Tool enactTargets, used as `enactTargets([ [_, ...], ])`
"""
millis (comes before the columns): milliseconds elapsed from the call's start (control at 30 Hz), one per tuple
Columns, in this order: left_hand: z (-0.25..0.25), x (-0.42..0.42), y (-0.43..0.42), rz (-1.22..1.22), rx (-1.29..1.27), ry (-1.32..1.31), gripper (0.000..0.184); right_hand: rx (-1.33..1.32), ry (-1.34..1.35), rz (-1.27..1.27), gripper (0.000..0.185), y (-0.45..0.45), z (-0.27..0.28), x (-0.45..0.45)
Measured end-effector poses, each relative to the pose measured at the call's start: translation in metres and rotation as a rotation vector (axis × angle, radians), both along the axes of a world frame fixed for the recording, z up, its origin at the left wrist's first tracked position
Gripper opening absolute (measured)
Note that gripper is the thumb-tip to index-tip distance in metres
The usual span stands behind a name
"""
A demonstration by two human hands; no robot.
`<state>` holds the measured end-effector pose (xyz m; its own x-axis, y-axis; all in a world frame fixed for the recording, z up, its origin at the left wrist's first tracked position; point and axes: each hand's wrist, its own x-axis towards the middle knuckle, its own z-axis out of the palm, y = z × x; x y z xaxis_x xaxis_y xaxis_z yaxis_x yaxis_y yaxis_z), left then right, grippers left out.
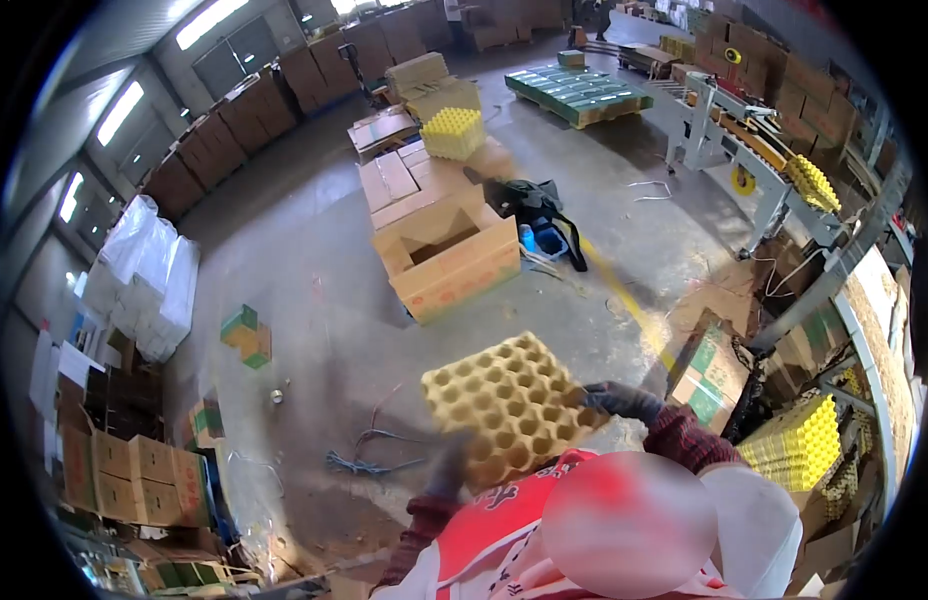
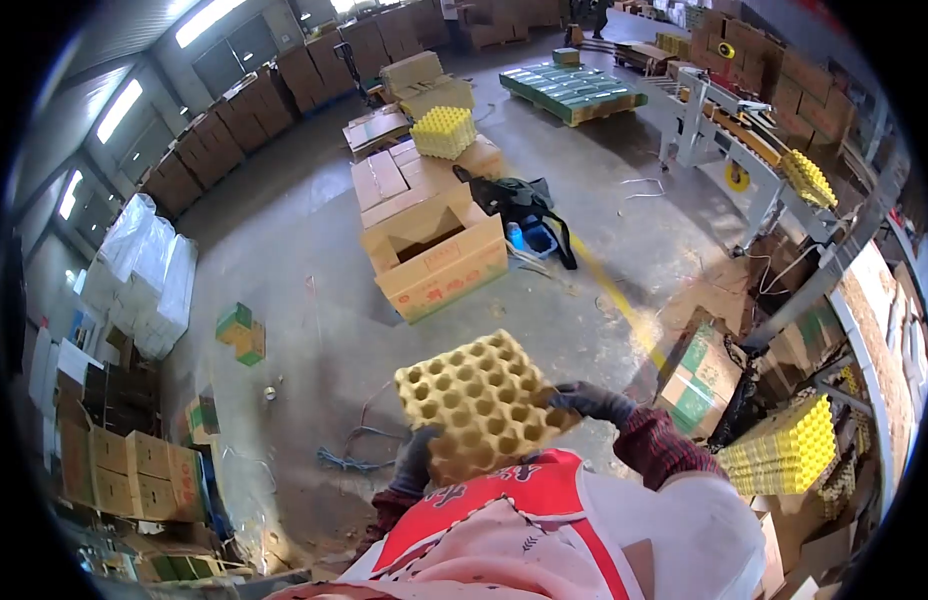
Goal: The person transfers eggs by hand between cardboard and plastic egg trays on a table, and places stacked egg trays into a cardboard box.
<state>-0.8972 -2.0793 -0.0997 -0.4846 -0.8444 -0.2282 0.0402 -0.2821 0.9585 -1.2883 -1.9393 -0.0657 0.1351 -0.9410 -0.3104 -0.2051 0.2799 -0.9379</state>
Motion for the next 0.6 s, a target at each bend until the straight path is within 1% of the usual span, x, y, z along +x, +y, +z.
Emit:
enactTargets([
  [33, -0.011, 0.005, -0.028, 0.051, 0.072, 0.006, 0.049, -0.020, -0.093, -0.053, 0.052, -0.036, 0.003, -0.003],
  [67, -0.014, 0.007, -0.055, 0.175, 0.487, 0.169, 0.050, -0.001, -0.136, -0.068, 0.055, -0.074, 0.000, -0.013],
  [100, -0.003, 0.006, -0.072, 0.176, 0.422, 0.208, 0.044, 0.232, -0.205, -0.160, 0.055, -0.105, 0.041, -0.007],
  [133, 0.010, 0.004, -0.090, 0.177, 0.359, 0.248, 0.041, 0.239, -0.218, -0.138, 0.056, -0.140, 0.031, -0.013],
  [167, 0.032, -0.001, -0.103, 0.240, 0.334, 0.241, 0.041, 0.264, -0.158, -0.043, 0.059, -0.174, 0.035, -0.018],
  [200, 0.039, -0.004, -0.122, 0.300, 0.302, 0.236, 0.041, 0.278, -0.097, 0.053, 0.063, -0.205, 0.036, -0.022],
  [233, 0.023, 0.006, -0.145, 0.284, 0.267, 0.151, 0.039, 0.294, -0.074, 0.077, 0.065, -0.230, 0.033, -0.023],
  [300, -0.001, 0.003, -0.201, 0.267, 0.265, 0.133, 0.037, 0.321, -0.024, 0.122, 0.069, -0.287, 0.022, -0.030],
  [333, -0.007, -0.002, -0.229, 0.260, 0.305, 0.092, 0.037, 0.320, 0.003, 0.101, 0.070, -0.315, 0.014, -0.037],
  [400, -0.002, -0.021, -0.295, 0.193, 0.384, -0.127, 0.038, 0.338, 0.047, 0.058, 0.072, -0.361, -0.002, -0.050],
  [433, 0.005, -0.036, -0.329, 0.124, 0.312, -0.247, 0.039, 0.312, 0.008, 0.080, 0.073, -0.380, 0.007, -0.057],
  [467, 0.001, -0.056, -0.360, 0.052, -0.021, -0.301, 0.039, 0.302, -0.014, 0.003, 0.075, -0.402, 0.002, -0.071],
  [500, -0.005, -0.076, -0.391, 0.033, -0.360, -0.367, 0.040, 0.325, -0.033, -0.062, 0.077, -0.410, -0.006, -0.085],
  [533, -0.040, -0.088, -0.410, -0.028, -0.179, -0.038, 0.040, 0.372, -0.055, -0.123, 0.079, -0.409, -0.012, -0.095],
  [567, -0.074, -0.101, -0.428, -0.082, 0.039, 0.265, 0.041, 0.378, -0.079, -0.142, 0.074, -0.411, 0.000, -0.105],
  [600, -0.075, -0.120, -0.460, -0.178, 0.371, 0.424, 0.042, 0.345, -0.095, -0.166, 0.070, -0.431, 0.021, -0.121],
])
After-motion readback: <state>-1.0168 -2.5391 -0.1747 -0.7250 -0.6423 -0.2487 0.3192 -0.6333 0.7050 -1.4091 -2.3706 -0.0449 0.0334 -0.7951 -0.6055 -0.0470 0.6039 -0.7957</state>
